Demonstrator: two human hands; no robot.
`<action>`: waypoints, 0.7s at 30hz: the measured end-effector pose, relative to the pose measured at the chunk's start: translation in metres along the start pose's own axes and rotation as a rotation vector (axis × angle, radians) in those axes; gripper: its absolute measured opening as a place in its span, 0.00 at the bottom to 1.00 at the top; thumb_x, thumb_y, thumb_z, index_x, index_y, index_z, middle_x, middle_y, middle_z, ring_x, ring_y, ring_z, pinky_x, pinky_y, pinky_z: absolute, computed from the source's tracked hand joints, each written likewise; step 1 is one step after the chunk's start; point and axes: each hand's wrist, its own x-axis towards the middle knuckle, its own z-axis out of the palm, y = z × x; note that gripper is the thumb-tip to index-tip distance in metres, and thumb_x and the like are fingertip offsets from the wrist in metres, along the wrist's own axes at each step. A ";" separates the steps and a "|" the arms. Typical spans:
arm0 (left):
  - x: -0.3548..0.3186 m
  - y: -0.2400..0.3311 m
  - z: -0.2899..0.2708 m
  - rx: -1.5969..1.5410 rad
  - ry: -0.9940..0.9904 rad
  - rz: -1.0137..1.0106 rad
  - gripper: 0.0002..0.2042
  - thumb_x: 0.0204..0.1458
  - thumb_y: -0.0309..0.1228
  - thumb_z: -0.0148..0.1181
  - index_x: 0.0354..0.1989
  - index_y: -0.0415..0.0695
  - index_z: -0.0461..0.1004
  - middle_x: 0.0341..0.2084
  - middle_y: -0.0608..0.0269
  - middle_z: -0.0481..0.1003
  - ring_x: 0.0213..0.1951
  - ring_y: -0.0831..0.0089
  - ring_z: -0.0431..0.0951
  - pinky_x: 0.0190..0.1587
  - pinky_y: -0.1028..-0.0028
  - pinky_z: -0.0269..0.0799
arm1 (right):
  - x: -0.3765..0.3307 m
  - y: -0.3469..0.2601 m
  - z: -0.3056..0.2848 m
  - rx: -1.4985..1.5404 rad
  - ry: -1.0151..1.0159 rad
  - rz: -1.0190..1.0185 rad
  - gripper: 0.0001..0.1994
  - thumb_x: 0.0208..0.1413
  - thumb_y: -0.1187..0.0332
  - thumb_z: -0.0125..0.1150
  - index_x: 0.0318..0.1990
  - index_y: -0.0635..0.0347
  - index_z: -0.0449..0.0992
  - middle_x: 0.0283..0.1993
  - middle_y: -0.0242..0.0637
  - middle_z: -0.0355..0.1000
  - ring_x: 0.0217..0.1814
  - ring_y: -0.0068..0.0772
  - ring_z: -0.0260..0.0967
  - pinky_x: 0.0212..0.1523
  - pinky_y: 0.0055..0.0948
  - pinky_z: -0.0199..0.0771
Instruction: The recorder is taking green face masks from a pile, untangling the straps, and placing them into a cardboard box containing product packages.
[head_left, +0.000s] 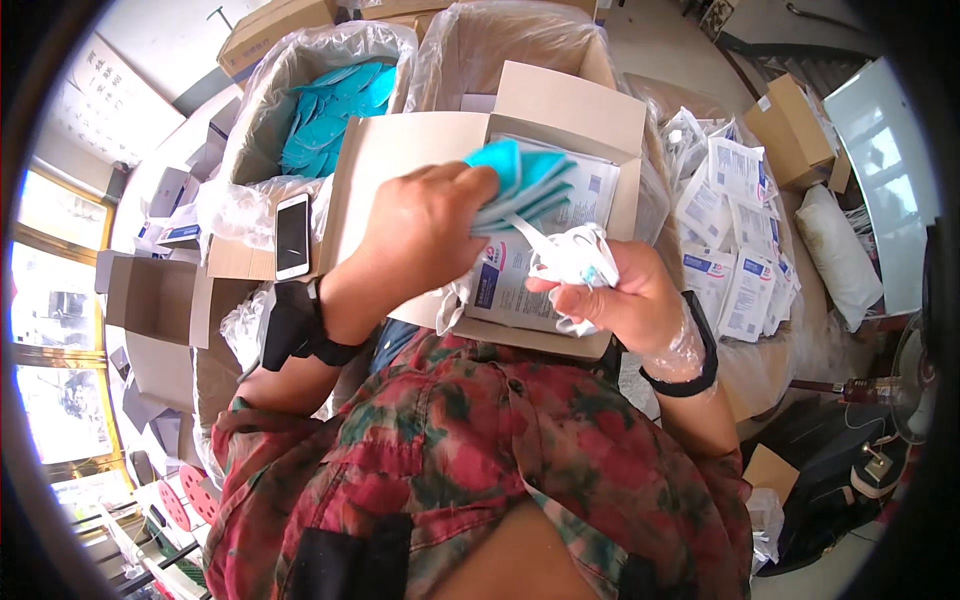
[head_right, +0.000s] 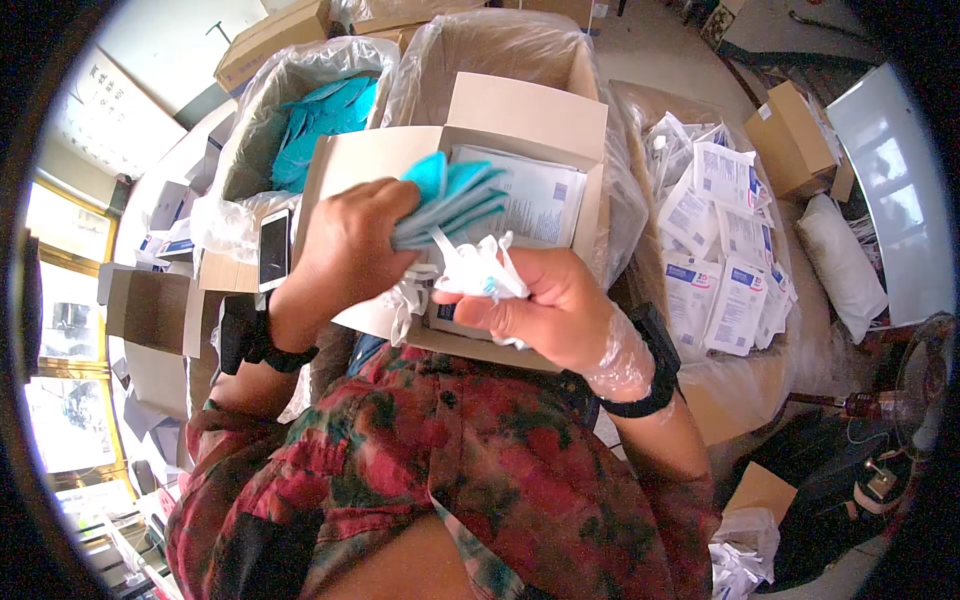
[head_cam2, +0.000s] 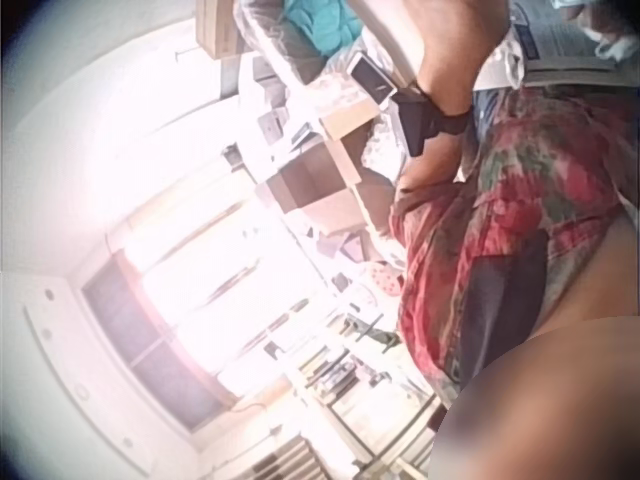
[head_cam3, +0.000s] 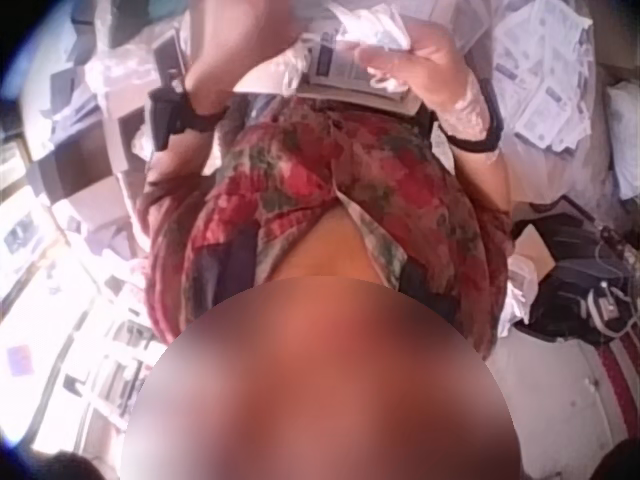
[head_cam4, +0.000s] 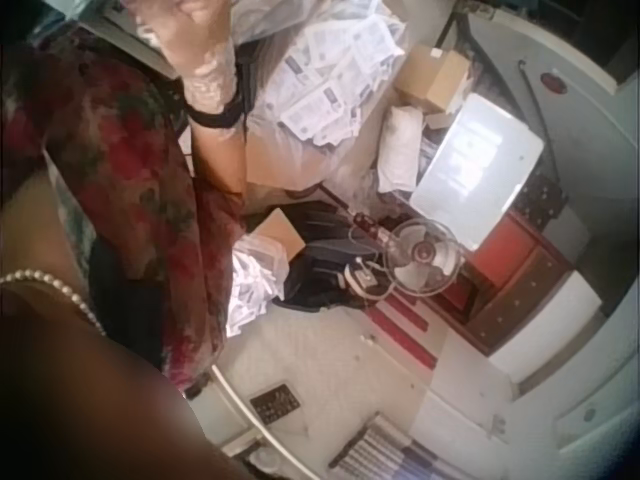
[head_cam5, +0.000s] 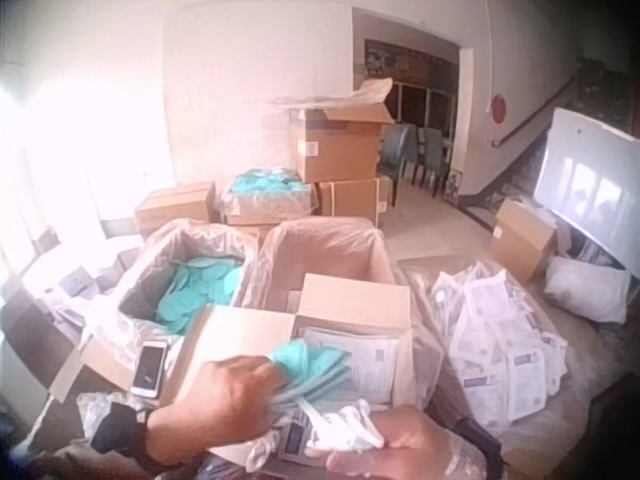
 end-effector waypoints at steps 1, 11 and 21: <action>0.000 0.004 0.002 -0.064 -0.071 0.012 0.15 0.34 0.29 0.66 0.30 0.42 0.67 0.25 0.54 0.71 0.32 0.51 0.75 0.33 0.58 0.70 | 0.000 -0.004 0.002 0.001 0.005 0.000 0.11 0.56 0.67 0.63 0.45 0.60 0.78 0.32 0.25 0.75 0.31 0.12 0.68 0.31 0.17 0.66; -0.030 0.017 -0.023 -0.356 -0.345 0.407 0.15 0.28 0.27 0.61 0.28 0.43 0.67 0.21 0.57 0.67 0.24 0.55 0.71 0.27 0.61 0.69 | -0.019 -0.047 0.023 -1.636 -0.220 -0.509 0.04 0.47 0.65 0.57 0.29 0.51 0.71 0.26 0.28 0.63 0.27 0.26 0.67 0.23 0.25 0.66; -0.059 -0.034 -0.089 -0.247 -0.284 0.387 0.17 0.33 0.28 0.66 0.36 0.40 0.73 0.25 0.59 0.72 0.26 0.62 0.76 0.29 0.71 0.73 | -0.075 -0.076 -0.044 -0.956 -0.149 -0.300 0.05 0.51 0.69 0.59 0.36 0.54 0.74 0.27 0.28 0.71 0.25 0.24 0.70 0.23 0.23 0.69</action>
